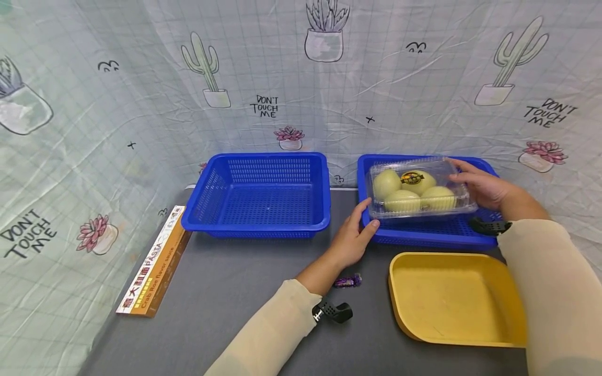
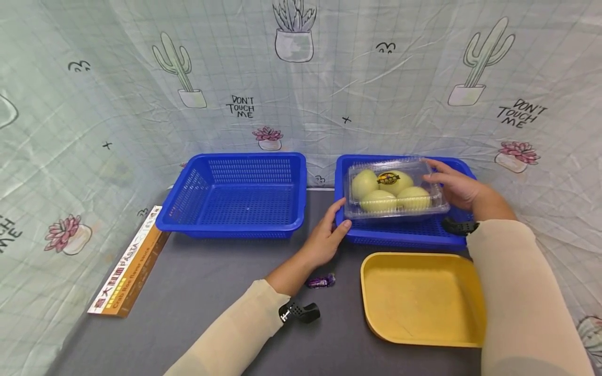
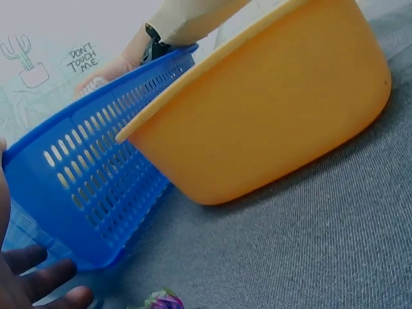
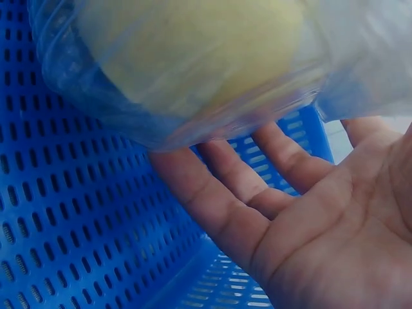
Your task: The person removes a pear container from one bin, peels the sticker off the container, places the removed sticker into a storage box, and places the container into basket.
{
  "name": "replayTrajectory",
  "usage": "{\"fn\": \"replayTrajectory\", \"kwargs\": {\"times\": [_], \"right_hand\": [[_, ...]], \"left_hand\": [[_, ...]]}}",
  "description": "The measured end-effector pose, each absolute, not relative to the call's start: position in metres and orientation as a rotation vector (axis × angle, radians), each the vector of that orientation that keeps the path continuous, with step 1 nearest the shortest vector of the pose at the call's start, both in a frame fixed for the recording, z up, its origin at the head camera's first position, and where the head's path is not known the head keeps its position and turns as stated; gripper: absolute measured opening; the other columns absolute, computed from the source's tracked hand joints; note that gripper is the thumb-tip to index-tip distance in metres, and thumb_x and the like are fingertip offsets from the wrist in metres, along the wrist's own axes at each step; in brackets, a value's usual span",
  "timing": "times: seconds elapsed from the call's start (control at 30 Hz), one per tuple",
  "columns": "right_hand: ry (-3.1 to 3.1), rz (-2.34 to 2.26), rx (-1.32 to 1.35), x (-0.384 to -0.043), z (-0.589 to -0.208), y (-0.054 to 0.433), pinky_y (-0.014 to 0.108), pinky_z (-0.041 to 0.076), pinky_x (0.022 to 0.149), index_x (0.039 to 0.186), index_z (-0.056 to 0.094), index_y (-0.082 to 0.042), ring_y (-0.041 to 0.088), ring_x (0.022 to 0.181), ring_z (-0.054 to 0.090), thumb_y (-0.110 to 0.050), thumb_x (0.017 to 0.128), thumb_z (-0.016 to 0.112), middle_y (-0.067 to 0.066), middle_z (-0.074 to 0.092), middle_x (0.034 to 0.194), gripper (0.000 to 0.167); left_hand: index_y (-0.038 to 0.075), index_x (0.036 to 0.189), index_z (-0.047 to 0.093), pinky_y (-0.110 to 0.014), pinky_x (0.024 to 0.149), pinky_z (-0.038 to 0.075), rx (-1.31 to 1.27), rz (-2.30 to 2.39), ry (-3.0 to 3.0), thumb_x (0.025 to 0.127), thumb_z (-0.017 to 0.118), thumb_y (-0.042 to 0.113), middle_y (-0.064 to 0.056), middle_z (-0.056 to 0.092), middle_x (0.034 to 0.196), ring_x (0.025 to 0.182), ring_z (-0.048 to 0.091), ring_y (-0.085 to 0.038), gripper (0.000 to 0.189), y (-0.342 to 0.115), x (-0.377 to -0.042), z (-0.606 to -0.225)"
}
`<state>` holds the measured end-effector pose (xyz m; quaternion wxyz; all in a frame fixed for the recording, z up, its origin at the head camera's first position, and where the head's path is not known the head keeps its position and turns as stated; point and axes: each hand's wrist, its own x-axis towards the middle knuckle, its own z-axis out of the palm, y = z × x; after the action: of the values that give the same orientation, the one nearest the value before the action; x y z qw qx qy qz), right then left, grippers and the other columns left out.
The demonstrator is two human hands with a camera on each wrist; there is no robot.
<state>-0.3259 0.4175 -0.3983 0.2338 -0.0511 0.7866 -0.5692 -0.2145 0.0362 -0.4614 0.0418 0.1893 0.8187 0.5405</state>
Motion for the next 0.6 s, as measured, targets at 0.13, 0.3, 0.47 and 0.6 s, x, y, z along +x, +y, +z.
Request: {"fn": "replayTrajectory", "kwargs": {"times": [0.13, 0.3, 0.47, 0.6], "right_hand": [[2.201, -1.558, -0.146, -0.326, -0.399, 0.418, 0.087, -0.004, 0.112, 0.173, -0.004, -0.035, 0.05, 0.157, -0.018, -0.034, 0.112, 0.05, 0.009, -0.029, 0.174, 0.081], [2.219, -1.579, -0.155, -0.325, -0.398, 0.419, 0.088, -0.011, 0.108, 0.173, -0.003, -0.031, 0.049, 0.156, -0.024, -0.033, 0.111, 0.05, 0.01, -0.032, 0.173, 0.082], [2.233, -1.6, -0.15, -0.326, -0.398, 0.419, 0.087, -0.007, 0.111, 0.174, 0.002, -0.032, 0.048, 0.158, -0.016, -0.035, 0.111, 0.05, 0.009, -0.029, 0.175, 0.079], [2.254, -1.631, -0.159, -0.323, -0.396, 0.42, 0.079, 0.012, 0.117, 0.173, 0.006, -0.038, 0.041, 0.157, 0.006, -0.036, 0.113, 0.045, 0.006, -0.01, 0.178, 0.072]], "left_hand": [[0.029, 0.169, 0.032, -0.046, 0.117, 0.043, 0.556, 1.651, 2.514, 0.113, 0.052, 0.043, -0.014, 0.048, 0.162, 0.143, 0.052, -0.026, 0.061, 0.036, -0.214, -0.457], [0.029, 0.168, 0.035, -0.045, 0.109, 0.048, 0.539, 1.587, 2.566, 0.112, 0.054, 0.043, -0.015, 0.051, 0.154, 0.13, 0.057, -0.026, 0.061, 0.036, -0.213, -0.453], [0.028, 0.167, 0.038, -0.049, 0.119, 0.041, 0.527, 1.563, 2.609, 0.11, 0.056, 0.042, -0.014, 0.042, 0.163, 0.146, 0.047, -0.028, 0.061, 0.034, -0.213, -0.451], [0.028, 0.167, 0.038, -0.055, 0.123, 0.035, 0.489, 1.59, 2.603, 0.11, 0.057, 0.044, -0.014, 0.03, 0.171, 0.154, 0.038, -0.033, 0.062, 0.033, -0.213, -0.445]]}}
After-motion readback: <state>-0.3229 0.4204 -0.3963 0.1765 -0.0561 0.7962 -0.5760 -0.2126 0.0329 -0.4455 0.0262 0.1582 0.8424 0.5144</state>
